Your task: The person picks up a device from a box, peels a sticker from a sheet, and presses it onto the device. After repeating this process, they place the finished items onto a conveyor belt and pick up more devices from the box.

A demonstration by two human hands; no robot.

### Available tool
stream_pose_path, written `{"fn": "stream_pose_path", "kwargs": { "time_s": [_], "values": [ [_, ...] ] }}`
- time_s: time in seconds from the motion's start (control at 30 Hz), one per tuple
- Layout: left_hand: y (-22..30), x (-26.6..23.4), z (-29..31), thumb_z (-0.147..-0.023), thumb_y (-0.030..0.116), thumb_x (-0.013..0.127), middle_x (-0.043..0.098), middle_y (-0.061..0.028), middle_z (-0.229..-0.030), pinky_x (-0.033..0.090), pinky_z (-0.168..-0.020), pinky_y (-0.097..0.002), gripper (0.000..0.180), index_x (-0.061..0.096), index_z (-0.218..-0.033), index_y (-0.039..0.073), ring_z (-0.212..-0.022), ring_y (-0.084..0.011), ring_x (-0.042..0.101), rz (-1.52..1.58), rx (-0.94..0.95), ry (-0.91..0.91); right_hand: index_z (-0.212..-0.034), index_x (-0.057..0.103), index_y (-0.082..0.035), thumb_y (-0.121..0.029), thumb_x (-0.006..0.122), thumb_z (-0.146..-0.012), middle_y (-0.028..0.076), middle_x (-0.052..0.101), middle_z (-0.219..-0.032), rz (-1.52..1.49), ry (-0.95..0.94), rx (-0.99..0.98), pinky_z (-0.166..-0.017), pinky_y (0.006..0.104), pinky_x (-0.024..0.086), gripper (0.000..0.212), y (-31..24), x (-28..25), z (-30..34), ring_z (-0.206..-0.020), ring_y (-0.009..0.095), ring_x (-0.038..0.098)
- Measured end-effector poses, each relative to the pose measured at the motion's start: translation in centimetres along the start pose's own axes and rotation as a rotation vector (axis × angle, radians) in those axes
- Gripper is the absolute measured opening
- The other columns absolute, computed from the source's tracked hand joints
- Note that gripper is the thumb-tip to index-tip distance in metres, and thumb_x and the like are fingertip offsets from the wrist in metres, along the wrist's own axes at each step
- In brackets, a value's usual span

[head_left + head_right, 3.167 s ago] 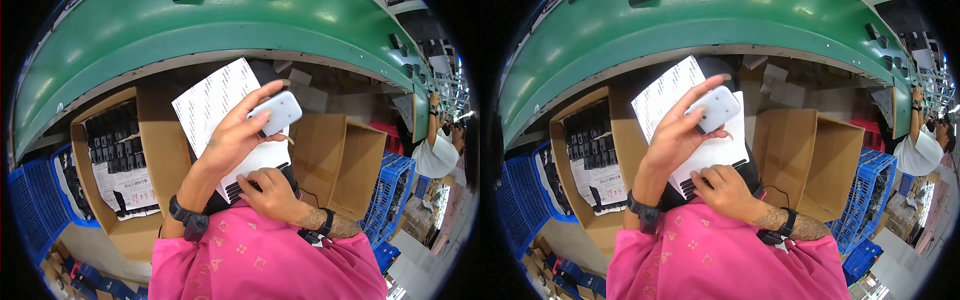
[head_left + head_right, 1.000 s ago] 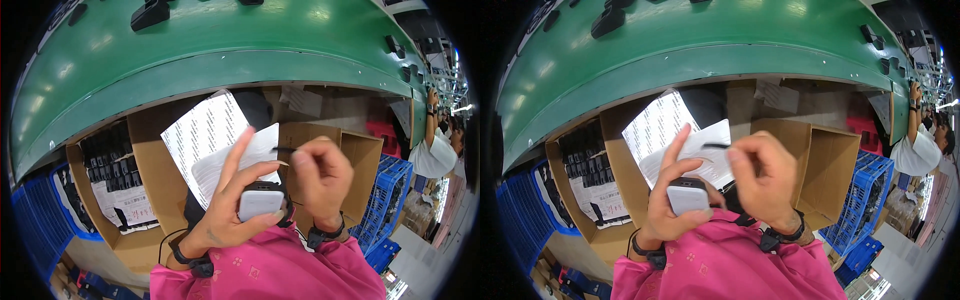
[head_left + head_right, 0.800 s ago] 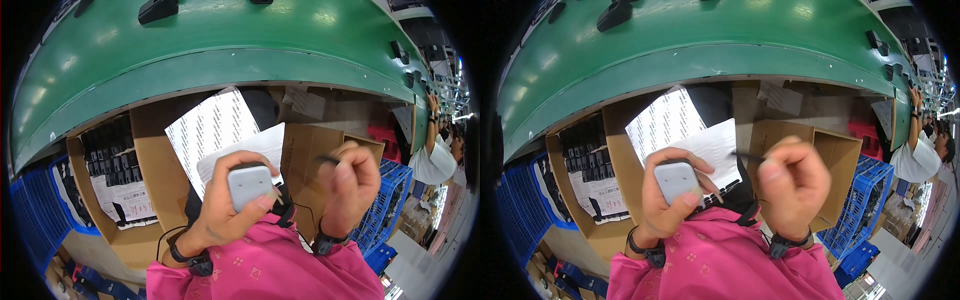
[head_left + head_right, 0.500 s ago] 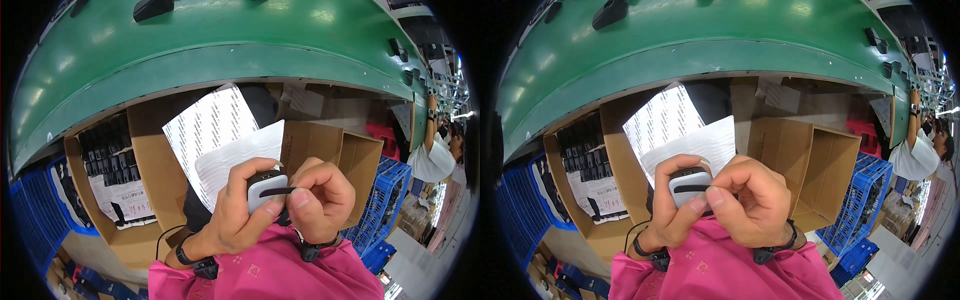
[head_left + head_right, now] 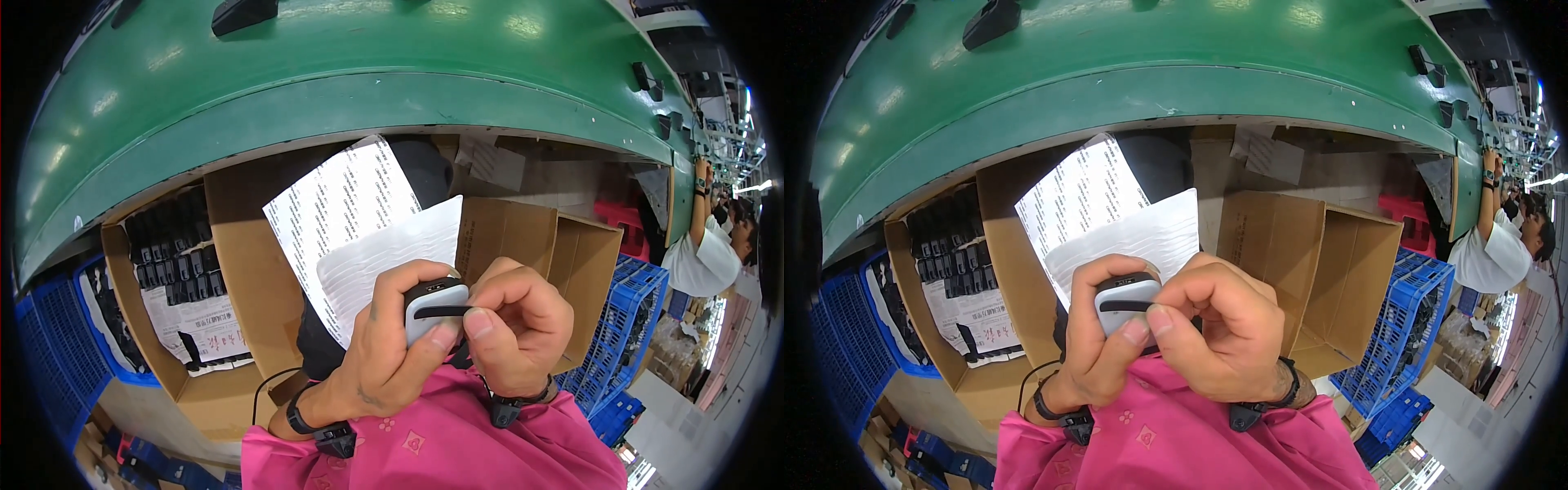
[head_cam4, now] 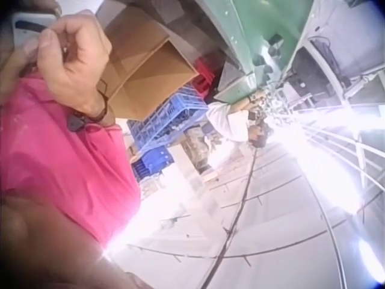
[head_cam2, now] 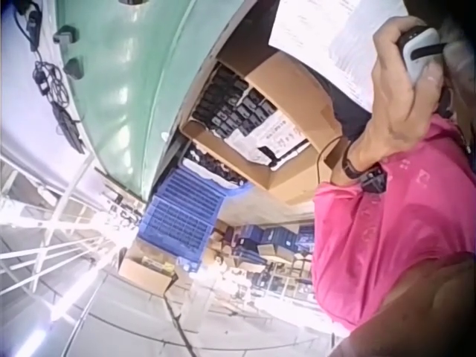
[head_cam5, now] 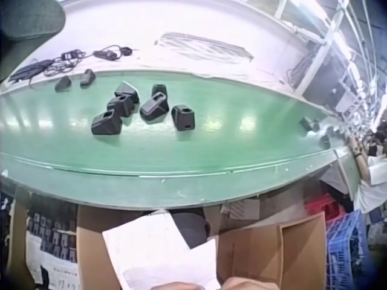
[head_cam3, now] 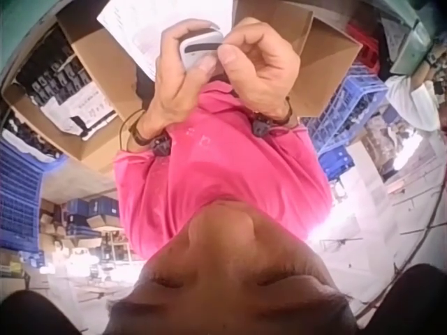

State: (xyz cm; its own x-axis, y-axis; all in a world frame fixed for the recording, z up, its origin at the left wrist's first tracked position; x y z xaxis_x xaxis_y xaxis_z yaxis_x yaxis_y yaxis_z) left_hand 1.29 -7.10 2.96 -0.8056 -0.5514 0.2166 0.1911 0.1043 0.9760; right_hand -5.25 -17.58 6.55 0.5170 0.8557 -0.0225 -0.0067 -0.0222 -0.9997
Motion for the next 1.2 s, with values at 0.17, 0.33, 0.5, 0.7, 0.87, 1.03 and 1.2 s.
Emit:
{"fn": "stream_pose_path", "kwargs": {
  "time_s": [0.17,0.33,0.5,0.7,0.87,1.03,1.2],
  "values": [
    [0.03,-0.07,0.02,-0.089,0.006,0.051,0.061,-0.0158,-0.092,0.049,-0.070,-0.0312,0.041,0.034,-0.124,-0.004,-0.076,-0.0194,0.061,-0.029,0.016,0.011,-0.086,0.057,0.007,0.003,0.062,-0.083,0.009,0.058,-0.079,-0.012,0.014,0.016,-0.056,0.0193,0.043,0.008,0.20,-0.03,0.08,-0.066,0.007,0.054],
    [-0.09,-0.01,0.05,-0.090,0.006,0.050,0.061,-0.0154,-0.091,0.049,-0.069,-0.0307,0.040,0.034,-0.124,-0.004,-0.074,-0.0185,0.060,-0.014,-0.030,0.003,-0.086,0.057,0.007,0.002,0.062,-0.083,0.008,0.058,-0.079,-0.024,0.024,0.003,-0.056,0.0193,0.042,0.008,0.40,-0.11,0.18,-0.065,0.006,0.053],
    [0.02,0.02,-0.13,-0.090,0.006,0.050,0.061,-0.0150,-0.090,0.049,-0.067,-0.0307,0.039,0.034,-0.124,-0.004,-0.072,-0.0181,0.060,-0.022,-0.022,-0.006,-0.085,0.057,0.007,0.002,0.062,-0.083,0.008,0.058,-0.079,-0.036,0.029,0.009,-0.056,0.0190,0.042,0.007,0.55,-0.13,0.24,-0.065,0.006,0.052],
    [0.03,-0.01,-0.10,-0.091,0.007,0.049,0.061,-0.0144,-0.087,0.048,-0.064,-0.0297,0.038,0.034,-0.124,-0.004,-0.069,-0.0173,0.060,-0.024,-0.043,0.002,-0.085,0.057,0.007,0.003,0.061,-0.083,0.008,0.058,-0.080,-0.032,0.030,0.016,-0.055,0.0187,0.041,0.006,0.53,0.00,0.17,-0.065,0.006,0.052],
    [-0.05,0.00,-0.10,-0.092,0.009,0.048,0.061,-0.0133,-0.084,0.048,-0.063,-0.0292,0.037,0.034,-0.124,-0.004,-0.067,-0.0167,0.059,-0.032,-0.039,0.004,-0.086,0.056,0.007,0.003,0.061,-0.084,0.008,0.058,-0.080,-0.043,0.033,0.045,-0.055,0.0189,0.041,0.006,0.77,-0.03,0.24,-0.066,0.006,0.053],
    [-0.04,-0.04,-0.06,-0.092,0.010,0.049,0.061,-0.0135,-0.085,0.048,-0.063,-0.0291,0.038,0.034,-0.124,-0.004,-0.067,-0.0166,0.060,-0.054,-0.037,0.004,-0.086,0.056,0.007,0.004,0.060,-0.084,0.009,0.058,-0.081,-0.053,0.026,0.036,-0.056,0.0190,0.042,0.006,0.78,0.01,0.30,-0.067,0.006,0.054],
    [-0.03,-0.01,-0.09,-0.093,0.010,0.049,0.061,-0.0134,-0.087,0.048,-0.063,-0.0290,0.038,0.034,-0.125,-0.004,-0.068,-0.0164,0.059,-0.032,-0.045,0.004,-0.086,0.056,0.007,0.004,0.060,-0.084,0.009,0.058,-0.082,-0.063,0.031,0.017,-0.058,0.0194,0.044,0.006,0.73,0.02,0.29,-0.068,0.007,0.055]
  ]
}}
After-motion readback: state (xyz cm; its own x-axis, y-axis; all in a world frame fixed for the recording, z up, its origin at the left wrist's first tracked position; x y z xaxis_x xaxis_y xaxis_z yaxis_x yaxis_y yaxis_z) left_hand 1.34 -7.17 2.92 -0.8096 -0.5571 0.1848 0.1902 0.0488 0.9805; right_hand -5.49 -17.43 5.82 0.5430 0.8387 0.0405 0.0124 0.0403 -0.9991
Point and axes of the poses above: each hand's wrist, its own z-axis away from the middle knuckle, its own x-axis out of the palm, y = z × x, the point moved 7 cm from there along -z, towards the middle knuckle
